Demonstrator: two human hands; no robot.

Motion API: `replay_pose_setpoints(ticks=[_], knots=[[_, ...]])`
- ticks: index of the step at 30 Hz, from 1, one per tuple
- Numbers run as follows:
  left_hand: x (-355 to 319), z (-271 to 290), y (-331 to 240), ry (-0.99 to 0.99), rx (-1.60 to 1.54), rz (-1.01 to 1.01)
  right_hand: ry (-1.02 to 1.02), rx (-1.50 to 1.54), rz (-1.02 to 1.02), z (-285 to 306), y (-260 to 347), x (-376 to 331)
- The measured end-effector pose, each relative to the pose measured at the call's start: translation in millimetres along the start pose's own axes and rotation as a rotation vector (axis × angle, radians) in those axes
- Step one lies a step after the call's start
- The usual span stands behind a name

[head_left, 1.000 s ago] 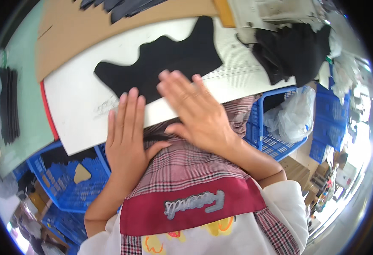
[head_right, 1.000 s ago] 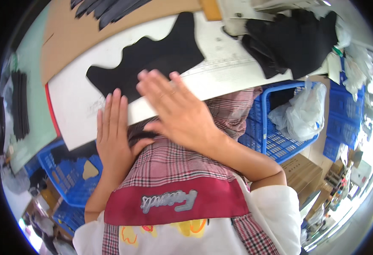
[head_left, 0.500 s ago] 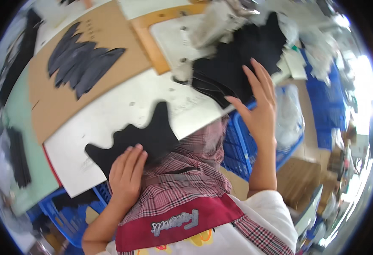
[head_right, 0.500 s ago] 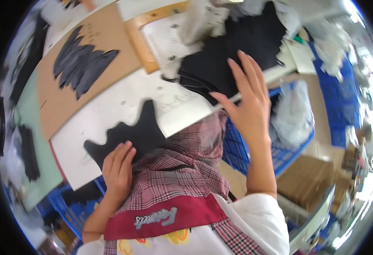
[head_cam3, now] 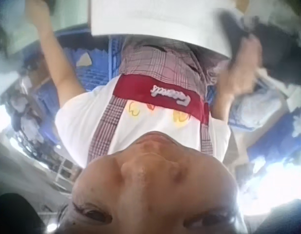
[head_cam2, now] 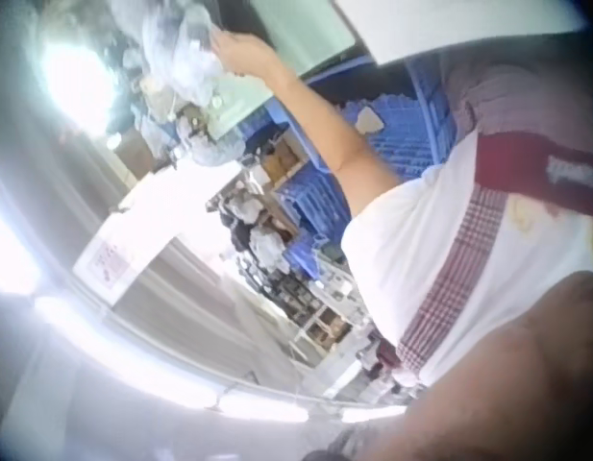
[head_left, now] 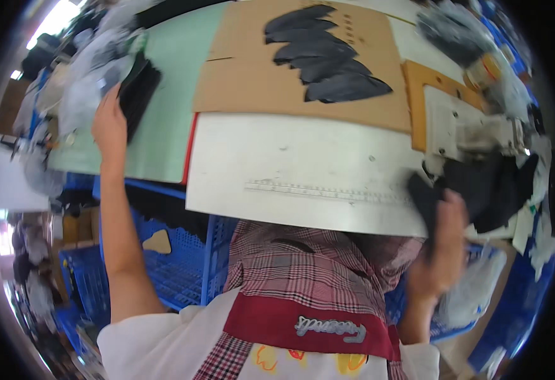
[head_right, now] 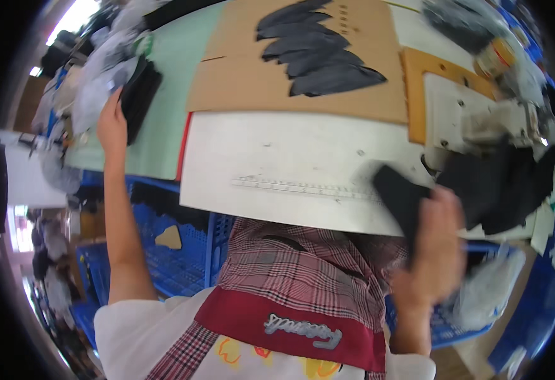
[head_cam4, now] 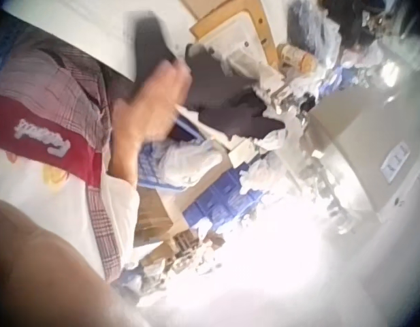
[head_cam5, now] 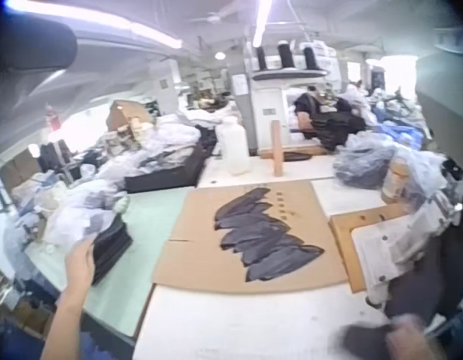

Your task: The person repeatedly picks up small black fabric pieces and places them onto a larger black fabric piece on a work table. They align the pieces by hand and smooth them down, occasionally moving the assembled parts to a blue basket. The task involves repetitive manual assembly of fabric components.

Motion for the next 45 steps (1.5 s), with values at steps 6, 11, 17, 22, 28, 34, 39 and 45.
replay_pose_setpoints(ticks=[6,11,17,22,28,34,39,45], knots=[[-22,-32,-14,-0.069,-0.009,-0.18,0.321,-0.042,0.182,-92,65,-15],[7,1,-122,-0.052,-0.455,-0.111,0.239,0.046,0.256,-93,71,38],[43,-15,-222,0.088,-0.745,-0.248,0.017,0.064,0.437,-157,96,106],[54,-24,-244,0.106,-0.869,-0.241,0.23,-0.031,0.477,-182,98,122],[48,-36,-253,0.161,-0.925,-0.21,0.268,-0.17,0.678,-178,110,129],[45,-33,-260,0.149,-0.928,-0.253,0.189,-0.178,0.655,-183,110,130],[48,-28,-269,0.139,-0.895,-0.367,0.397,0.374,0.065,-183,76,153],[44,-41,-286,0.165,-0.748,-0.505,0.717,1.0,-0.57,-205,24,167]])
Point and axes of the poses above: each hand's wrist, its own x-axis towards the middle knuckle, its own z-axis out of the back of the hand, y = z × x, the point moved 5 cm from there along x, towards the middle knuckle, and after that the axes turned 14 degrees about -z, right-handed, at the moved point
